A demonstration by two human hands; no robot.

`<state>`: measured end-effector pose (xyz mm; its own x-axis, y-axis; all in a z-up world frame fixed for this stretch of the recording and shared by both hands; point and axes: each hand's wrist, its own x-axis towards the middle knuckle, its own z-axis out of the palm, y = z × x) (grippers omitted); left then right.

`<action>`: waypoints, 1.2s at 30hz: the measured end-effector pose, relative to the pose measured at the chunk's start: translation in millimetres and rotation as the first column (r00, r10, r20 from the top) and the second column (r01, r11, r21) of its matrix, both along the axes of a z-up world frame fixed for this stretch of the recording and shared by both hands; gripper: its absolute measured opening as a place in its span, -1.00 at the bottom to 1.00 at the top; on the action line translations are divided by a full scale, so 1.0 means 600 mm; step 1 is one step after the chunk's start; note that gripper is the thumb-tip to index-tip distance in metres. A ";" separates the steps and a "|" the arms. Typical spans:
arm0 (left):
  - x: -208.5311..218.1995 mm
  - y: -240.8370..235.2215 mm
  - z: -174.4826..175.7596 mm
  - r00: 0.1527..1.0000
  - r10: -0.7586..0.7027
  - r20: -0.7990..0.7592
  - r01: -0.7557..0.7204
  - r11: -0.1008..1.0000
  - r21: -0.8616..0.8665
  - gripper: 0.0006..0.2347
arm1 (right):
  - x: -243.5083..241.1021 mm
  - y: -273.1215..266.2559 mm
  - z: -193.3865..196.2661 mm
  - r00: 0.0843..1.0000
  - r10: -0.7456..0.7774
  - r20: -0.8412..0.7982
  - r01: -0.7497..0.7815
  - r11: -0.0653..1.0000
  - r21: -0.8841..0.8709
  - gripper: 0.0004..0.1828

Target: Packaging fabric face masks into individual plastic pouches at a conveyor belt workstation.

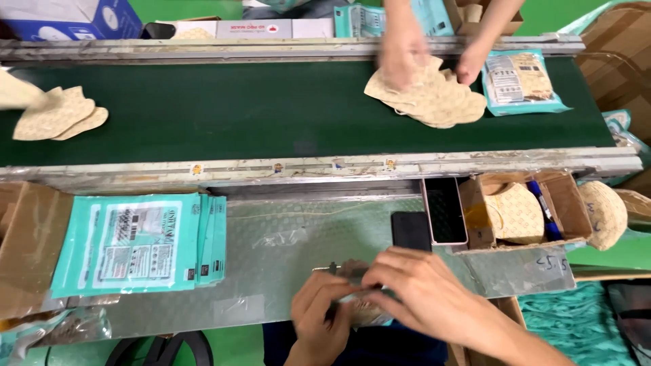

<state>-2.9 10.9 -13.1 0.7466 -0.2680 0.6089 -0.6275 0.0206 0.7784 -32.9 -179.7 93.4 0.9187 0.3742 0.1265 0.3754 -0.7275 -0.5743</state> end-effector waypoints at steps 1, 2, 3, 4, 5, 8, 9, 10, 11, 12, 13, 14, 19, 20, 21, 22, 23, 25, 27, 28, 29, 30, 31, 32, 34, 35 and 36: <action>-0.005 0.009 -0.005 1.000 -0.007 -0.003 0.007 1.000 0.000 -0.79 | -0.007 -0.001 0.006 1.000 -0.007 -0.003 0.007 1.000 0.000 -0.81; -0.009 0.019 -0.010 1.000 -0.004 0.023 0.004 1.000 0.000 -0.77 | -0.014 -0.002 0.011 1.000 0.017 -0.005 -0.016 1.000 0.016 -0.80; -0.015 0.029 -0.015 0.999 0.002 0.046 -0.002 1.000 0.000 -0.72 | -0.021 -0.002 0.016 0.999 0.043 -0.009 -0.042 0.999 0.033 -0.79; -0.018 0.040 -0.018 0.999 -0.002 0.041 0.002 1.000 0.001 -0.72 | -0.031 -0.010 0.016 0.999 0.038 -0.014 -0.038 0.999 0.034 -0.79; -0.018 0.050 -0.021 0.997 0.058 0.050 -0.055 0.996 -0.067 -0.78 | -0.038 -0.019 0.016 0.997 0.073 -0.030 -0.072 0.997 0.029 -0.78; -0.019 0.084 -0.032 0.994 0.082 0.073 -0.075 0.992 -0.100 -0.83 | -0.060 -0.041 0.013 0.994 0.090 -0.057 -0.089 0.996 0.020 -0.77; -0.016 0.100 -0.034 0.995 0.035 0.097 -0.030 0.998 -0.054 -0.83 | -0.066 -0.046 0.009 0.996 0.065 -0.060 -0.063 0.998 0.026 -0.78; -0.010 0.112 -0.031 0.994 0.034 0.099 -0.029 0.998 -0.052 -0.83 | -0.073 -0.049 0.003 0.996 0.064 -0.058 -0.062 0.998 0.028 -0.78; -0.010 0.121 -0.030 0.995 -0.047 0.089 0.049 0.998 -0.027 -0.81 | -0.081 -0.056 -0.002 0.996 0.066 -0.067 -0.064 0.997 0.039 -0.81; -0.010 0.129 -0.030 0.989 -0.127 0.077 0.127 0.992 -0.002 -0.78 | -0.089 -0.063 -0.006 0.995 0.069 -0.076 -0.065 0.997 0.050 -0.83; -0.007 0.132 -0.028 0.989 -0.130 0.077 0.130 0.991 -0.001 -0.78 | -0.089 -0.066 0.002 0.995 0.066 -0.076 -0.062 0.997 0.051 -0.83; -0.005 0.135 -0.026 0.990 -0.138 0.039 0.139 0.990 -0.009 -0.75 | -0.090 -0.069 0.010 0.995 0.041 -0.093 -0.038 0.999 0.039 -0.85; -0.012 0.123 -0.043 0.999 -0.048 -0.019 0.047 0.998 -0.049 -0.82 | -0.107 -0.109 -0.023 0.990 0.012 -0.137 0.000 0.996 0.084 -0.88; -0.014 0.117 -0.053 0.996 -0.046 -0.081 0.039 0.996 -0.078 -0.81 | -0.108 -0.116 -0.034 0.957 -0.031 -0.287 0.053 0.996 0.072 -0.88; -0.013 0.114 -0.061 0.989 -0.044 -0.140 0.030 0.994 -0.103 -0.79 | -0.108 -0.121 -0.046 0.901 -0.070 -0.429 0.104 0.993 0.055 -0.88; -0.012 0.105 -0.073 0.990 -0.041 -0.138 0.028 0.995 -0.098 -0.79 | -0.093 -0.123 -0.057 0.902 -0.066 -0.426 0.101 0.993 0.060 -0.88; -0.013 0.094 -0.086 0.970 -0.036 -0.242 0.000 0.989 -0.147 -0.85 | -0.079 -0.126 -0.067 0.916 -0.089 -0.391 0.171 0.969 0.180 -0.88; -0.005 0.067 -0.098 0.940 -0.029 -0.339 -0.039 0.981 -0.192 -0.89 | -0.050 -0.120 -0.078 0.929 -0.110 -0.353 0.224 0.927 0.301 -0.89; 0.013 0.038 -0.095 0.560 -0.119 -0.820 -0.238 0.925 -0.297 -0.88 | -0.018 -0.100 -0.080 0.934 -0.034 -0.357 0.289 0.660 0.694 -0.65; 0.017 0.034 -0.093 0.564 -0.110 -0.818 -0.250 0.922 -0.296 -0.88 | -0.010 -0.103 -0.115 0.935 -0.021 -0.354 0.278 0.662 0.696 -0.65; 0.022 0.029 -0.092 0.568 -0.149 -0.809 -0.234 0.914 -0.333 -0.85 | -0.004 -0.105 -0.151 0.886 -0.069 -0.459 0.403 0.606 0.686 -0.60; 0.026 0.024 -0.090 0.572 -0.189 -0.798 -0.217 0.904 -0.369 -0.80 | 0.002 -0.108 -0.187 0.821 -0.108 -0.560 0.521 0.543 0.659 -0.54; 0.031 0.023 -0.092 0.575 -0.187 -0.796 -0.218 0.903 -0.369 -0.80 | 0.003 -0.108 -0.204 0.823 -0.106 -0.558 0.517 0.544 0.661 -0.54; 0.035 0.022 -0.095 0.594 -0.221 -0.773 -0.196 0.893 -0.406 -0.79 | 0.005 -0.108 -0.220 0.817 -0.088 -0.569 0.537 0.476 0.697 -0.61; 0.044 0.025 -0.095 0.616 -0.250 -0.747 -0.179 0.879 -0.441 -0.79 | 0.010 -0.110 -0.249 0.814 -0.062 -0.577 0.548 0.410 0.729 -0.66; 0.047 0.027 -0.094 0.623 -0.235 -0.746 -0.163 0.894 -0.418 -0.82 | 0.010 -0.113 -0.261 0.833 -0.065 -0.550 0.533 0.363 0.764 -0.73; 0.051 0.029 -0.093 0.630 -0.221 -0.745 -0.147 0.908 -0.393 -0.85 | 0.009 -0.117 -0.273 0.850 -0.069 -0.522 0.515 0.314 0.797 -0.80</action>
<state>27.5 28.1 -69.0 0.9740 -0.1908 -0.1221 0.1954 0.4352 0.8789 -27.3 -249.9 -70.4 0.9875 -0.0660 -0.1430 -0.1183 0.2891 -0.9500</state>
